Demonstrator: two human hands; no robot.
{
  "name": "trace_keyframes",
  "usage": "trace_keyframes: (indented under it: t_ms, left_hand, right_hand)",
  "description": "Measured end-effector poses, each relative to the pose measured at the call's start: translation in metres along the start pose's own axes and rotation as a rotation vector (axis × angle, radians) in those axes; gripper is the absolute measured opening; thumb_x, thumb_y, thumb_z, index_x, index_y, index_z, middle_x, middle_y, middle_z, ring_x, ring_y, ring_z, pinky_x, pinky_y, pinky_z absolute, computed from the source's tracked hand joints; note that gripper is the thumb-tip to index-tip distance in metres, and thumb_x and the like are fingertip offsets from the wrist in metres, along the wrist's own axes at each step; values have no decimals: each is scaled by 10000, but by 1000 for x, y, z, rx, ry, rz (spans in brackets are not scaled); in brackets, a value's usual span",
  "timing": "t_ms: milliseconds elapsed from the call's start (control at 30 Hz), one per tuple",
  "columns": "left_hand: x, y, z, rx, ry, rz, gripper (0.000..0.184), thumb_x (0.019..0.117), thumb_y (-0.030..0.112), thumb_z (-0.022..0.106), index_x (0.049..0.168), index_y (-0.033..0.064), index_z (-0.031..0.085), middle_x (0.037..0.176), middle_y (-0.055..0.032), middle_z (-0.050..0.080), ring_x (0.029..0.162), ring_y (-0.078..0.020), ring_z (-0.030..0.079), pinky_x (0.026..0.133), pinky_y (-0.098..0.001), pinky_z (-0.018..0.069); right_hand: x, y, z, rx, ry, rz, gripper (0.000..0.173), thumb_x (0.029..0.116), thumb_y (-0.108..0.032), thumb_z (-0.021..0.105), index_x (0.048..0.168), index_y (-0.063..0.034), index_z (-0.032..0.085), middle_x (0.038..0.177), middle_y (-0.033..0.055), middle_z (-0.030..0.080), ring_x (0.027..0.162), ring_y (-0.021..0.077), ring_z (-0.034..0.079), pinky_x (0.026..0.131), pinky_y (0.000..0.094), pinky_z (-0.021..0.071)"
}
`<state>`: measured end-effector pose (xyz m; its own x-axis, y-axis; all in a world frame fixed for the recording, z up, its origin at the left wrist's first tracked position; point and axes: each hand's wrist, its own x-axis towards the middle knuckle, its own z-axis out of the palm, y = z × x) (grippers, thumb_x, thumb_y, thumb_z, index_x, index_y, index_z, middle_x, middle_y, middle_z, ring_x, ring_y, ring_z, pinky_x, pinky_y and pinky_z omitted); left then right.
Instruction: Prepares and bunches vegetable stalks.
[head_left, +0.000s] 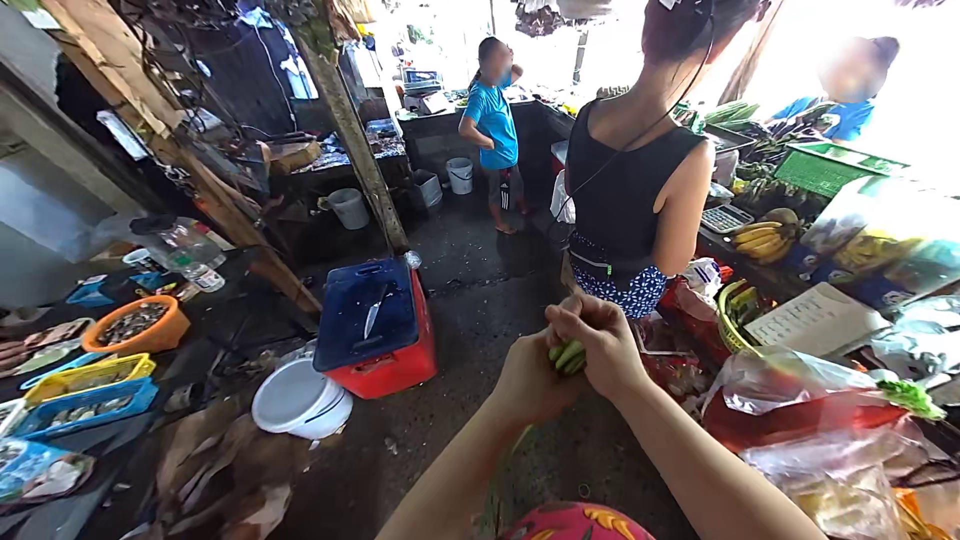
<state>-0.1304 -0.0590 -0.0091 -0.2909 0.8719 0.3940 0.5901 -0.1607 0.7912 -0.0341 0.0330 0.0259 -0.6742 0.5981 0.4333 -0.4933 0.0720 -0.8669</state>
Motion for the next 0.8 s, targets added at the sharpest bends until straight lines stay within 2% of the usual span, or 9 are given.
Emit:
trace_keyframes:
  t_ms: [133, 167, 200, 267, 367, 467, 633, 733, 800]
  left_hand:
    - [-2, -1, -10, 243, 4, 98, 357, 758, 439, 790, 1029, 207, 774, 1314, -20, 639, 1203, -244, 542, 973, -560, 392]
    - [-3, -4, -11, 173, 10, 123, 312, 773, 393, 796, 1011, 195, 766, 1218, 12, 681, 1152, -177, 574, 992, -528, 397]
    - [-4, -7, -10, 63, 25, 164, 225, 790, 315, 797, 943, 167, 724, 980, 54, 712, 944, -68, 637, 924, -425, 471]
    - [-5, -14, -8, -179, 46, 257, 144, 815, 135, 757, 911, 71, 670, 788, 55, 681, 725, 23, 638, 707, -213, 563]
    - [-6, -16, -15, -355, 137, 280, 226, 820, 55, 734, 1021, 43, 632, 839, 98, 689, 753, 77, 640, 702, -143, 563]
    - [-7, -14, -33, -492, 282, 176, 158, 860, 78, 752, 963, 139, 648, 802, 137, 680, 702, 34, 638, 647, -190, 566]
    - [-7, -22, -60, -767, 296, 168, 123, 894, 30, 694, 924, 127, 625, 757, 30, 633, 652, -97, 634, 675, -298, 591]
    - [-16, -23, -67, -823, 248, 125, 151, 877, 12, 695, 928, 131, 618, 771, 24, 627, 690, -117, 653, 779, -372, 617]
    - [-23, -24, -71, -830, 210, 91, 137, 887, 26, 693, 951, 118, 615, 811, 2, 643, 753, -160, 684, 894, -472, 611]
  right_hand:
    - [-3, 2, 14, 108, 69, -62, 413, 1003, -116, 582, 593, -134, 535, 526, -60, 503, 480, 44, 509, 501, 228, 460]
    - [-3, 1, 16, 127, 39, -75, 417, 1004, -113, 571, 589, -137, 526, 522, -66, 495, 476, 38, 501, 493, 225, 449]
    - [-2, -2, 18, 129, -23, -90, 420, 1012, -115, 562, 595, -142, 517, 526, -76, 490, 480, 30, 499, 495, 221, 446]
    - [2, -7, 21, 69, -174, -133, 392, 1035, -124, 543, 643, -138, 538, 559, -89, 515, 519, 13, 523, 524, 213, 466]
    - [11, -9, 20, -197, -293, -215, 332, 1079, -335, 511, 1043, -30, 637, 905, 1, 680, 851, 60, 655, 797, 262, 566]
    - [13, 21, 3, -305, -414, -133, 841, 1016, -611, 489, 1502, 63, 359, 1405, 164, 596, 1296, 211, 584, 1117, 400, 481]
    - [-30, 88, -3, -293, -525, 284, 790, 897, -343, 796, 1509, -23, 412, 1291, 81, 655, 1140, 95, 639, 1011, 318, 534]
    - [-40, 104, -5, -320, -481, 406, 376, 1012, -257, 662, 1313, -40, 602, 1050, 54, 724, 917, 79, 692, 859, 274, 575]
    - [-40, 103, -10, -379, -512, 447, 298, 1065, -279, 568, 1233, -43, 640, 933, 27, 686, 806, 48, 644, 772, 229, 546]
